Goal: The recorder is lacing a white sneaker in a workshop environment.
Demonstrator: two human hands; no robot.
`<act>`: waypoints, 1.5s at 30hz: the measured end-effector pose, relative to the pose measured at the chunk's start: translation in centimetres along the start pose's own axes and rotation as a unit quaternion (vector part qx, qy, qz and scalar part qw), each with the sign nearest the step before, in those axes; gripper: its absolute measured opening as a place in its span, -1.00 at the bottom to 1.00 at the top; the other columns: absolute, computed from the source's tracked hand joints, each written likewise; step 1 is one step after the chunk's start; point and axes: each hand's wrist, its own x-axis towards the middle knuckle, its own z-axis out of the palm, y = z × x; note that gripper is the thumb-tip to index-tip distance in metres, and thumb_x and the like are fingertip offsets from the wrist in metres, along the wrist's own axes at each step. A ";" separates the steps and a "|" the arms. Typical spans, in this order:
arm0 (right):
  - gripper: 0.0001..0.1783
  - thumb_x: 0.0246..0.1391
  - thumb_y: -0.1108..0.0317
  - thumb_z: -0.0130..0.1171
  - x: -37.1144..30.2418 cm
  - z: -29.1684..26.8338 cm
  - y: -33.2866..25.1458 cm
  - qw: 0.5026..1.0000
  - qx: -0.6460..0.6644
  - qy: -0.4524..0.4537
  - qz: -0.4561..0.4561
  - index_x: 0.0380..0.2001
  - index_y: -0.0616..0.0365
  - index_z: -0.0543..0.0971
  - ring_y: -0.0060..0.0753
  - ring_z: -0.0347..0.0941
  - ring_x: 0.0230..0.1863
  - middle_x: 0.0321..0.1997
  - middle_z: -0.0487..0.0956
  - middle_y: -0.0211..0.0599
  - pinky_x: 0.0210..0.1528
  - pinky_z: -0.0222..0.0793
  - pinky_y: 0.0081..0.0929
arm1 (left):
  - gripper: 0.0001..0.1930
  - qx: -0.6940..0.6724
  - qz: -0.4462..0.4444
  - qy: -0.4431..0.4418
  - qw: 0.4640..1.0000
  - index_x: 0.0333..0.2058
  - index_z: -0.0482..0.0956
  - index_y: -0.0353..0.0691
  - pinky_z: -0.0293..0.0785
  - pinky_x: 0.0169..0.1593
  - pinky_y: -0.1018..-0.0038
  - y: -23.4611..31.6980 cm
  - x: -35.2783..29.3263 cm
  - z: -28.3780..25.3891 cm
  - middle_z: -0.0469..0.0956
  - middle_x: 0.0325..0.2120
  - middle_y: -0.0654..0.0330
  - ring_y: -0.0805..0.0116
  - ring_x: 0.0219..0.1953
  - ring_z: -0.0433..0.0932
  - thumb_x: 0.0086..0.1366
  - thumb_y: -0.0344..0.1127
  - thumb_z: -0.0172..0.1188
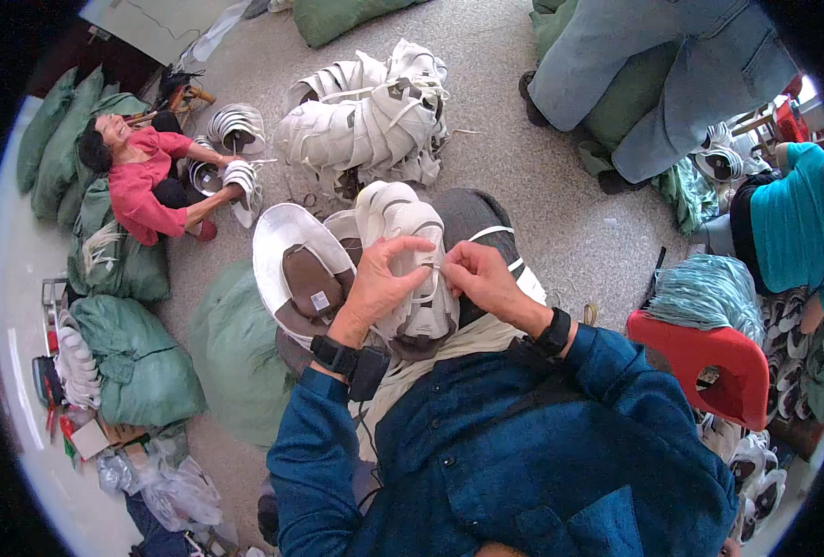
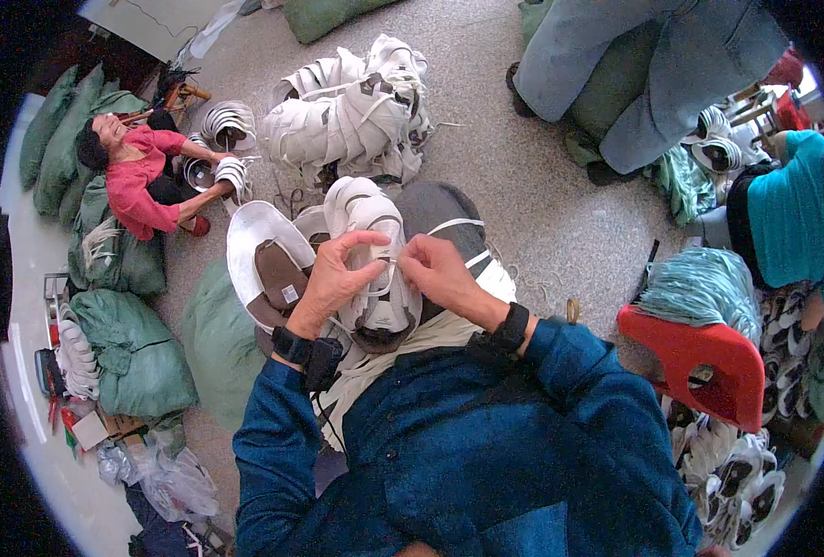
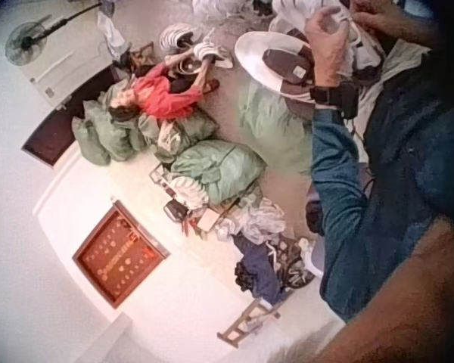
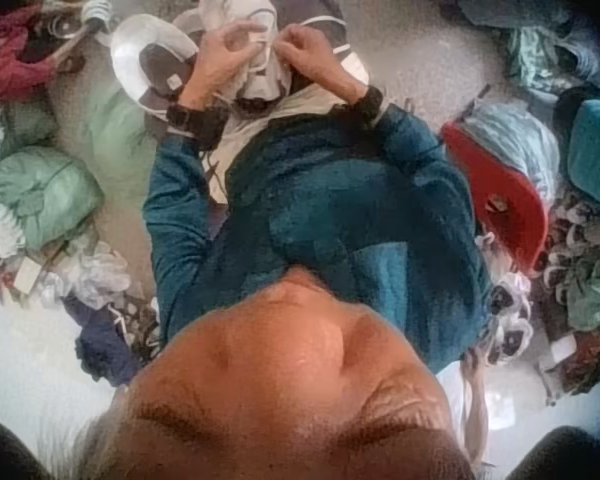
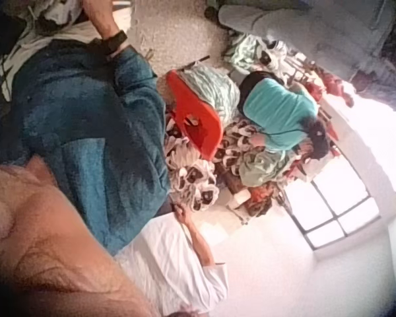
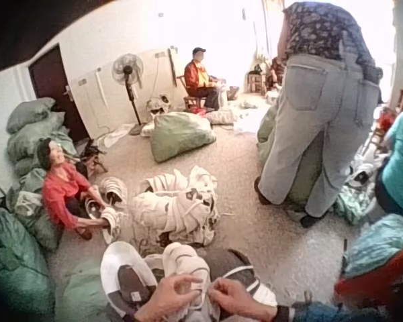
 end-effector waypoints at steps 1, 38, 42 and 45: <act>-0.86 0.30 0.38 0.12 -0.1 -0.1 0.0 0.999 0.051 -0.003 0.000 -0.30 0.23 0.52 -0.65 0.45 -0.43 -0.43 0.54 -0.44 -0.38 0.42 -0.64 | -0.72 0.000 0.000 0.001 1.000 -0.18 0.71 -0.10 0.23 0.31 0.29 0.1 0.0 0.0 0.68 -0.22 0.19 0.32 -0.10 0.60 0.07 -0.32 0.35; -0.87 0.17 0.42 0.22 -0.1 0.6 -0.2 0.970 -0.201 0.060 -0.126 -0.27 0.23 0.52 -0.40 0.45 -0.39 -0.40 0.54 -0.25 -0.35 0.40 -0.45 | -0.69 -0.085 0.012 -0.012 0.996 -0.08 0.67 -0.31 0.46 0.04 0.51 -0.1 0.4 0.1 0.68 -0.20 0.21 0.46 -0.09 0.57 0.34 -0.50 -0.04; -0.84 0.12 0.40 0.23 0.4 0.9 -1.7 0.956 -0.251 0.028 -0.150 -0.29 0.24 0.52 -0.01 0.53 -0.33 -0.34 0.53 -0.11 -0.30 0.44 -0.22 | -0.70 -0.089 0.034 -0.007 0.995 -0.08 0.66 -0.33 0.44 0.09 0.50 -0.9 0.4 -0.5 0.68 -0.16 0.20 0.44 -0.06 0.58 0.34 -0.51 -0.04; -0.83 0.08 0.40 0.26 -0.1 1.4 -4.1 0.881 -0.370 0.053 -0.290 -0.27 0.20 0.53 0.05 0.52 -0.25 -0.25 0.49 -0.12 -0.29 0.44 -0.18 | -0.69 -0.090 0.044 0.003 0.995 -0.09 0.66 -0.33 0.42 0.12 0.47 -0.9 0.3 -0.5 0.68 -0.15 0.18 0.40 -0.05 0.58 0.32 -0.53 -0.04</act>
